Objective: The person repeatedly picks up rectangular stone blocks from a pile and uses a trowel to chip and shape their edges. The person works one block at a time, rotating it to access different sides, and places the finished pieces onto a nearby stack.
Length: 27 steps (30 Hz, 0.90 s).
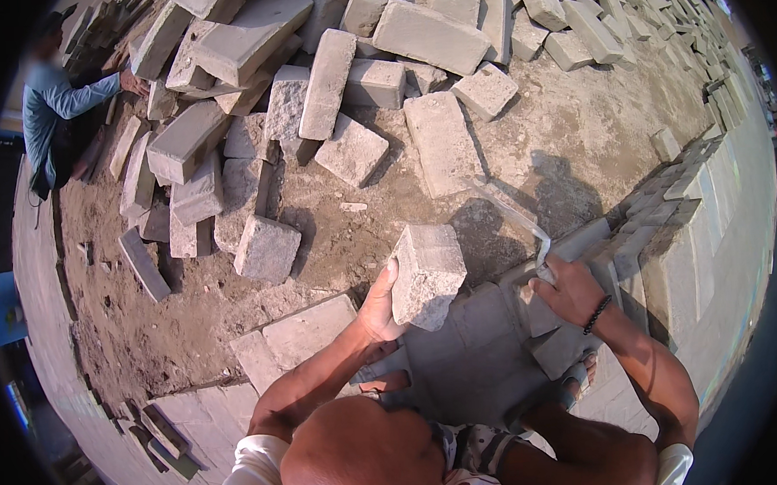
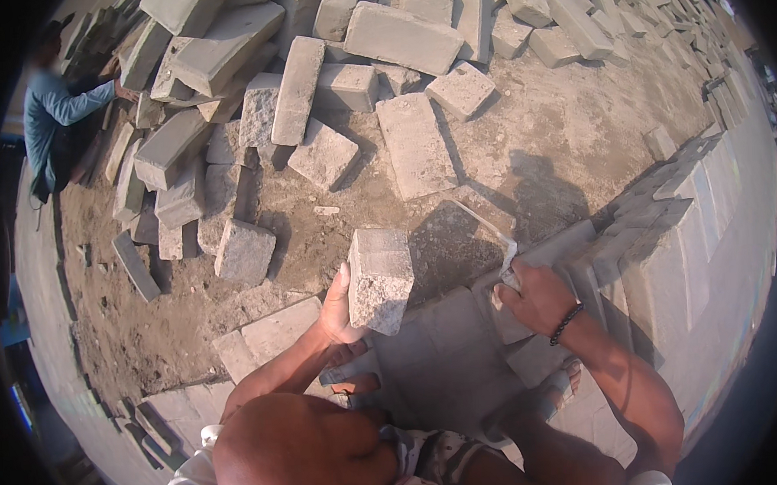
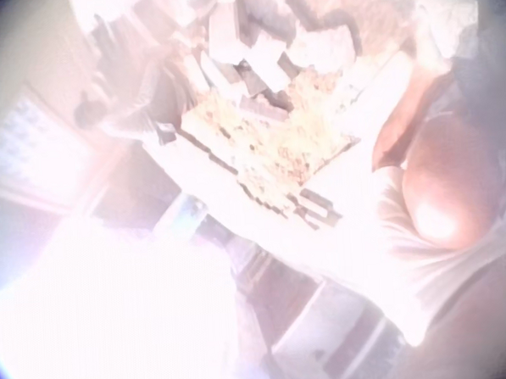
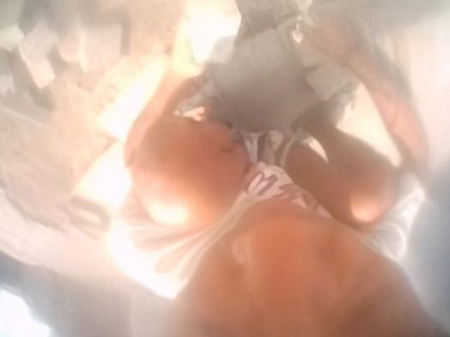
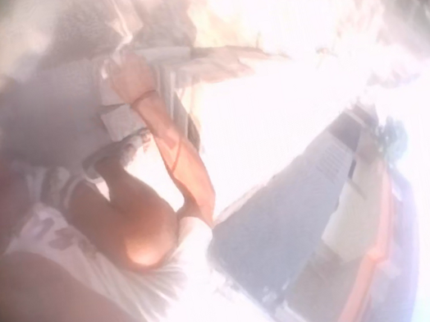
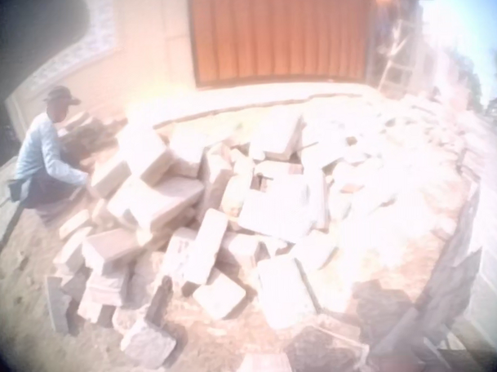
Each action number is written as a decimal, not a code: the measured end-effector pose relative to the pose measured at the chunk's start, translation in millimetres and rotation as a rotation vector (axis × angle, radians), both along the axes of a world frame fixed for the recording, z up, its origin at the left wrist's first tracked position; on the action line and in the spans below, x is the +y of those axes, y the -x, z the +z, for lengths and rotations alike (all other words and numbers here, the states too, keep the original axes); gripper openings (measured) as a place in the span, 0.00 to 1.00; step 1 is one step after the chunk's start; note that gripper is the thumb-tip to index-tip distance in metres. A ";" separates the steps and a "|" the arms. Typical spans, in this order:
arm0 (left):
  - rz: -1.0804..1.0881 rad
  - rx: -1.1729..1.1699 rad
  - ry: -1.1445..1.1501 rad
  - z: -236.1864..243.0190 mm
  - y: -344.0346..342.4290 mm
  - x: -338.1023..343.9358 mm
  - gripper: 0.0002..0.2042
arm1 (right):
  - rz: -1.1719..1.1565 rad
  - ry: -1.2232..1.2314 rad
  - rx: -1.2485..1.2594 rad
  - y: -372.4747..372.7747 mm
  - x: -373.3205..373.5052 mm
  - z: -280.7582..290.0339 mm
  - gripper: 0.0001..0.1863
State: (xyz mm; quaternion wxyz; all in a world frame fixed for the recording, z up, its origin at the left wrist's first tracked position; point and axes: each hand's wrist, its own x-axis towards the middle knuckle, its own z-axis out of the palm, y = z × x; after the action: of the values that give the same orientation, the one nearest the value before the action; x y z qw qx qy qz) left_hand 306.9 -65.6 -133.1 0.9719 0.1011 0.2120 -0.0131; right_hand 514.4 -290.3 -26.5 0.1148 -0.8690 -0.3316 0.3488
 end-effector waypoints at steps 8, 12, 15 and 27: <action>0.020 0.165 0.023 2.9 -23.8 4.6 0.35 | -0.131 -0.114 0.238 14.6 -7.4 10.8 0.21; -0.004 0.231 0.024 -10.2 -17.7 2.3 0.32 | -0.135 -0.105 0.336 20.4 -3.3 15.0 0.21; -0.026 0.231 0.032 -16.8 -13.9 1.3 0.31 | -0.185 -0.014 0.401 20.1 -2.1 18.4 0.20; 0.041 0.172 0.460 -12.9 -17.2 -1.6 0.23 | -0.331 -0.200 0.352 33.2 -2.3 21.2 0.17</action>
State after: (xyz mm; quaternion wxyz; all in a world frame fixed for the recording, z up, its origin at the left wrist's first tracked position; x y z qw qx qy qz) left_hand 324.1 -67.3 -146.0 0.9479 -0.1288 0.2872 -0.0499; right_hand 481.3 -292.7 -5.3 0.3117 -0.8215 -0.1929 0.4368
